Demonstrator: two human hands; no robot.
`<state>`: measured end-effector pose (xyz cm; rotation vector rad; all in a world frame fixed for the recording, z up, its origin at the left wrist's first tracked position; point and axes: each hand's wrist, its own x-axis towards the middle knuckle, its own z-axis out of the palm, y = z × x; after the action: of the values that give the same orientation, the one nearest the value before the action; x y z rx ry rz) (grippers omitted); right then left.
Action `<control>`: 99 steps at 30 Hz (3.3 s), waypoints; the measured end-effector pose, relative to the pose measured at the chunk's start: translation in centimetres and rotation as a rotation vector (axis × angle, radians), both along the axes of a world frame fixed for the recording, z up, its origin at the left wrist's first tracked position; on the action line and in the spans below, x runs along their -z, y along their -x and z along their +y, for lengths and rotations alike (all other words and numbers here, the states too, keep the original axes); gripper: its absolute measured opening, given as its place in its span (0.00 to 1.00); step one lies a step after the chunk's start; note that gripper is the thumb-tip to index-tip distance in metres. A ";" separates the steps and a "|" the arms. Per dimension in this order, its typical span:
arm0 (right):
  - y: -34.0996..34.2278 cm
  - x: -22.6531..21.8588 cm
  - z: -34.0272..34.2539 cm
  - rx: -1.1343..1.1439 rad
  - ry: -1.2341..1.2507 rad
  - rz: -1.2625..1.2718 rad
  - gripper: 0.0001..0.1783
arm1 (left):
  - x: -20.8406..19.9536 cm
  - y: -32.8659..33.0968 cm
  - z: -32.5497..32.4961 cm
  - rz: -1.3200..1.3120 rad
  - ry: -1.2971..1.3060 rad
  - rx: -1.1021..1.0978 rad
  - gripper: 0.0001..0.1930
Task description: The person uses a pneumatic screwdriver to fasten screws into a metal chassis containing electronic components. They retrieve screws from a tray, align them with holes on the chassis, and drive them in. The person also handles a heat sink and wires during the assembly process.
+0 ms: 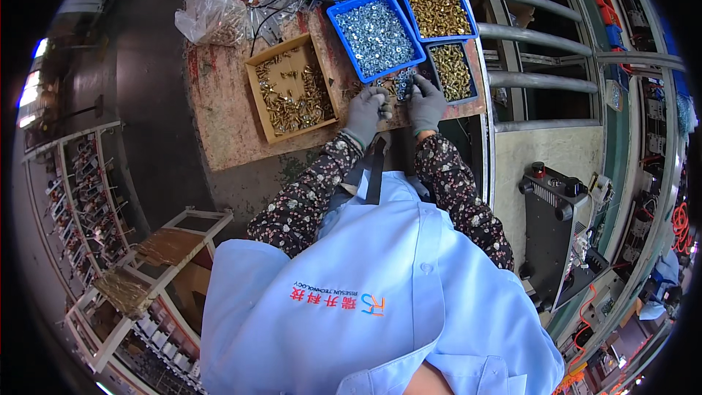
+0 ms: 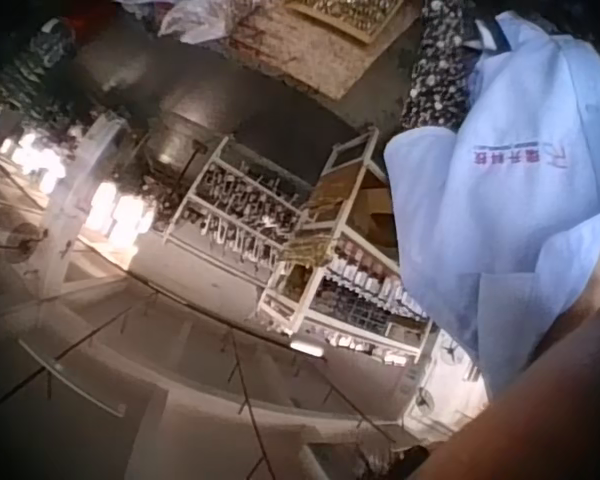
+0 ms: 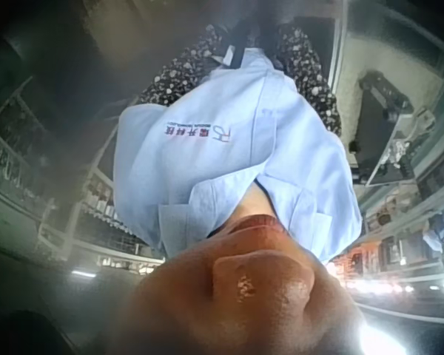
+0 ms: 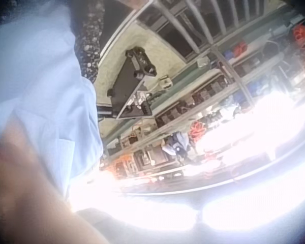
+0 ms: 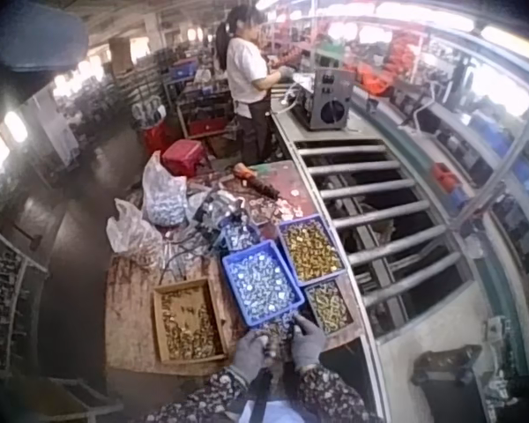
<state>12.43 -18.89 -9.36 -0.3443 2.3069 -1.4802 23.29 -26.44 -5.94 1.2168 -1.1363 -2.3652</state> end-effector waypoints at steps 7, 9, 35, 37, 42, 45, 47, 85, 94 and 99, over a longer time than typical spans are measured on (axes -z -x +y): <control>-0.3 -2.0 -0.2 0.086 0.347 -0.375 0.10 | 0.5 -0.8 -1.1 0.313 -0.564 -0.169 0.16; -0.5 -3.2 0.2 0.041 0.438 -0.402 0.08 | 0.3 -1.2 -1.0 0.335 -0.609 -0.197 0.18; -2.1 -0.2 2.6 -0.487 -0.459 0.384 0.09 | -0.7 -2.3 -2.1 0.129 -0.326 -0.228 0.11; -2.2 -0.4 2.7 -0.467 -0.391 0.372 0.08 | -1.5 -2.7 -1.9 0.149 -0.376 -0.242 0.12; -2.9 -2.8 3.8 -0.224 -0.113 -0.100 0.09 | -1.6 -1.2 -1.6 0.229 -0.324 -0.079 0.12; -3.0 -4.0 5.6 -0.099 -0.045 -0.176 0.09 | -3.7 3.5 -1.5 0.238 -0.012 0.110 0.09; -3.0 -3.6 7.1 -0.026 0.035 -0.229 0.09 | -3.4 7.1 -1.3 0.260 -0.125 0.033 0.09; -3.4 2.2 42.2 0.685 -0.019 0.026 0.19 | 5.8 13.1 31.8 0.354 1.289 1.302 0.11; -7.8 -10.3 63.0 0.426 0.207 -0.489 0.09 | 6.9 12.9 32.1 0.294 1.549 1.639 0.15; 3.4 -11.2 75.6 0.897 0.166 0.096 0.12 | 4.1 13.1 33.3 0.164 1.415 1.701 0.12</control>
<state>9.06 56.67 1.88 0.6951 2.5476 -2.0695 10.19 6.86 -10.02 -0.7692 -3.4114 -0.9392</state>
